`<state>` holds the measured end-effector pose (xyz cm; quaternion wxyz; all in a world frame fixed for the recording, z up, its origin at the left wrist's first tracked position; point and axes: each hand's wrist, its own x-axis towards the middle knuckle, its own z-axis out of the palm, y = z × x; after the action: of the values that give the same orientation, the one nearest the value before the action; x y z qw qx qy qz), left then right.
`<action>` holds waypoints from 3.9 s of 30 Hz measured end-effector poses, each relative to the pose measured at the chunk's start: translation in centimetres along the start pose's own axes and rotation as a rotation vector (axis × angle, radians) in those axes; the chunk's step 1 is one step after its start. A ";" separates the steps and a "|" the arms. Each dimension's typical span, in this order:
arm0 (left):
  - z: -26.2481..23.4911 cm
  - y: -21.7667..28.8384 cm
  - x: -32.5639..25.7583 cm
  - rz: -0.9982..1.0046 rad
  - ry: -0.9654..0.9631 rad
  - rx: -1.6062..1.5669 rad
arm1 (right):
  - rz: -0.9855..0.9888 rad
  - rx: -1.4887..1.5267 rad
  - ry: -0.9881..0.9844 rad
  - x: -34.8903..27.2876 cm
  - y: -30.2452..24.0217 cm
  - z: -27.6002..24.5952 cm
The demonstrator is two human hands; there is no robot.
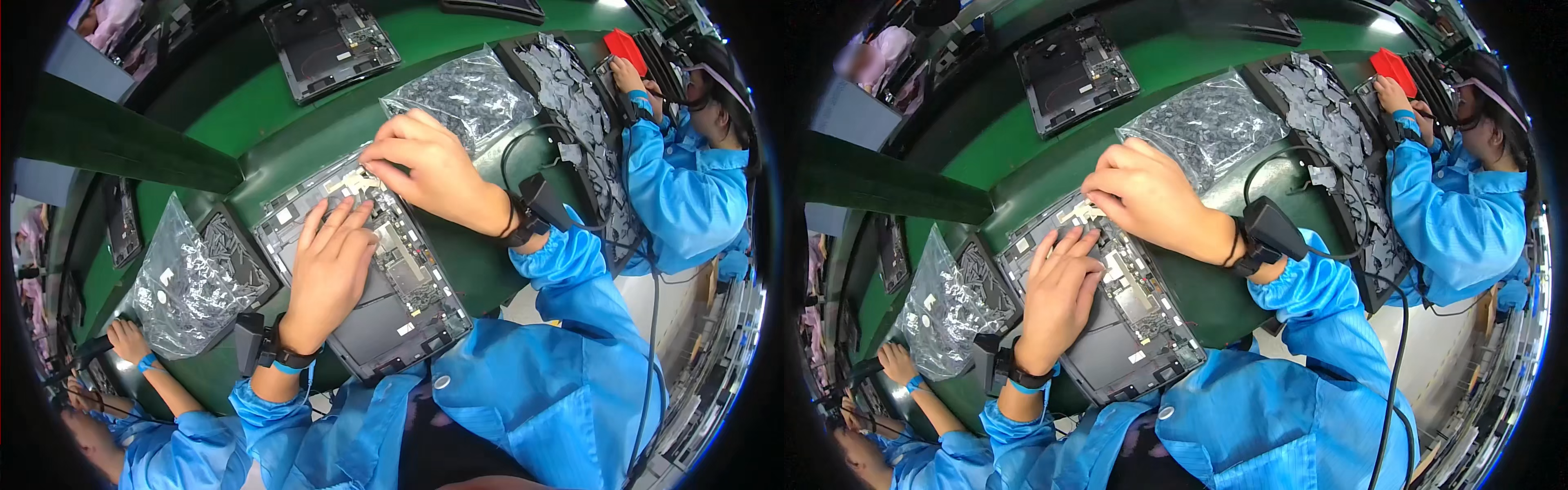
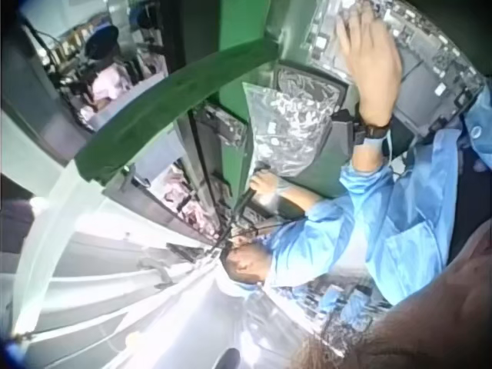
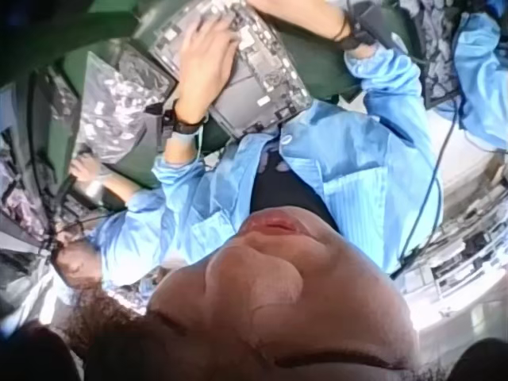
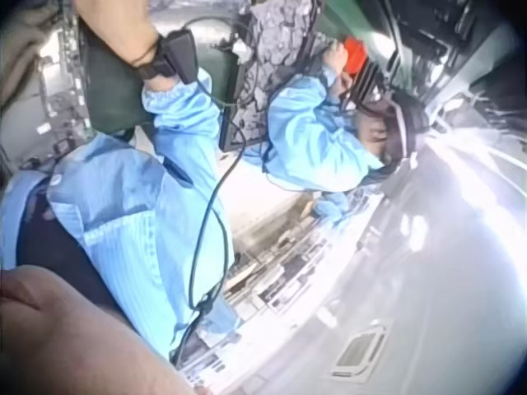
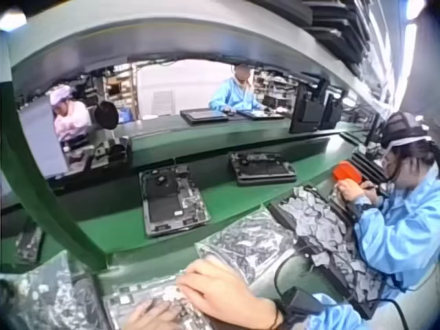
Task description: Assembling internal components and connecting cables inside a tablet or laptop chassis on a production line.
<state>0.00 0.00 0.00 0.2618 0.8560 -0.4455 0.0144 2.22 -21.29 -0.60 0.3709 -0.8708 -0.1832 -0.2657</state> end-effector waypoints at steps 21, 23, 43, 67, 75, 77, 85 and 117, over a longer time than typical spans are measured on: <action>0.6 -0.3 -0.6 -0.037 0.074 -0.130 | -0.167 -0.125 -0.516 4.1 0.9 -0.6; 0.6 -0.3 -0.6 -0.039 0.079 -0.133 | -0.139 -0.140 -0.512 4.3 0.7 -0.5; 0.8 -0.7 -0.6 0.002 0.065 -0.178 | 0.080 -0.132 -0.485 3.0 0.3 -0.3; -17.1 8.8 -6.5 -0.548 0.293 -1.935 | 0.214 -0.360 -0.256 -0.7 4.9 -1.9; -15.8 3.2 -1.2 -0.478 0.415 -1.838 | 0.158 -0.456 -0.285 -0.7 5.6 -0.8; -15.6 2.0 -1.2 -0.463 0.420 -1.827 | 0.178 -0.498 -0.290 -0.8 5.8 -0.8; -15.2 -1.4 -5.3 -0.398 0.499 -1.745 | 0.082 -0.572 -0.289 -0.3 5.8 -0.3; 0.3 -2.0 -0.2 -0.517 0.393 -1.014 | 0.365 0.286 -0.343 0.6 2.1 0.1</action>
<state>1.33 0.96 -1.14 0.7100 0.6862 -0.1175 -0.1059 3.81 -22.55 -1.41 0.4952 -0.8604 -0.1190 -0.0151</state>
